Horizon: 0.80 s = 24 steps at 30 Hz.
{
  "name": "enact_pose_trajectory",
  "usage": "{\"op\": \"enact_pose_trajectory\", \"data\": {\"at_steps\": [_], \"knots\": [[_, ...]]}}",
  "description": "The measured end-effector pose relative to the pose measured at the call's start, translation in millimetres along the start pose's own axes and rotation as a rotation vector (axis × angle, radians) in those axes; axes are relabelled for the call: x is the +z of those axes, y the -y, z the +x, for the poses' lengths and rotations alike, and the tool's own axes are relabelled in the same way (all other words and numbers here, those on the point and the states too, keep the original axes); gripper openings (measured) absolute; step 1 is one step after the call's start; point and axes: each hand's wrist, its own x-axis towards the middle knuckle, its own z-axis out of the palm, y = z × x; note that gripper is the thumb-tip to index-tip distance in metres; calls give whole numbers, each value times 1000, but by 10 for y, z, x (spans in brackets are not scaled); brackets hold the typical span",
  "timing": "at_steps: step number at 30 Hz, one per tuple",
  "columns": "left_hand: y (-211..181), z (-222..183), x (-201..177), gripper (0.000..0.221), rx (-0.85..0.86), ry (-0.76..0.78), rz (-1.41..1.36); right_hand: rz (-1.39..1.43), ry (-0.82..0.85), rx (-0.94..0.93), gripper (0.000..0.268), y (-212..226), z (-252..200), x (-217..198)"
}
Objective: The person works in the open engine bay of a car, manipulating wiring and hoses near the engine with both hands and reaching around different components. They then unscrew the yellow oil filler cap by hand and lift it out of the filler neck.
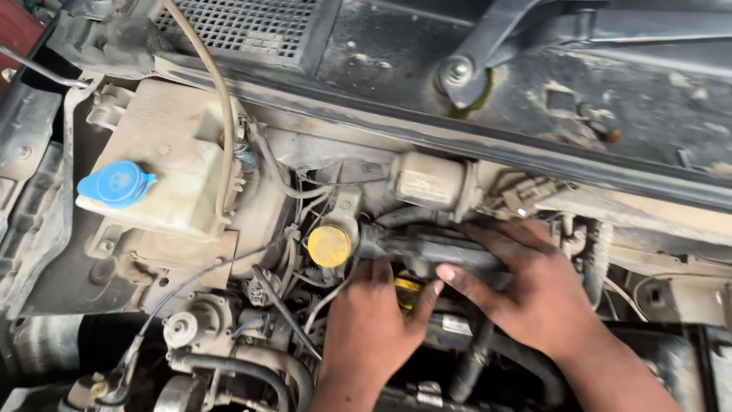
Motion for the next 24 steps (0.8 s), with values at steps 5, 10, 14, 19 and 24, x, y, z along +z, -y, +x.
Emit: {"op": "enact_pose_trajectory", "data": {"at_steps": [5, 10, 14, 19, 24], "knots": [[85, 17, 3, 49, -34, 10, -83, -73, 82, 127, 65, 43, 103, 43], [10, 53, -125, 35, 5, -41, -255, -158, 75, 36, 64, -119, 57, 128], [109, 39, -128, 26, 79, -294, -321, -258, 56, 47, 65, -160, 36, 180], [305, 183, -633, 28, 183, -400, -14, -276, 56, 39, 63, -135, 54, 165], [566, 299, -743, 46, 257, -110, 255, -325, 77, 81, 67, -110, 23, 181]]}}
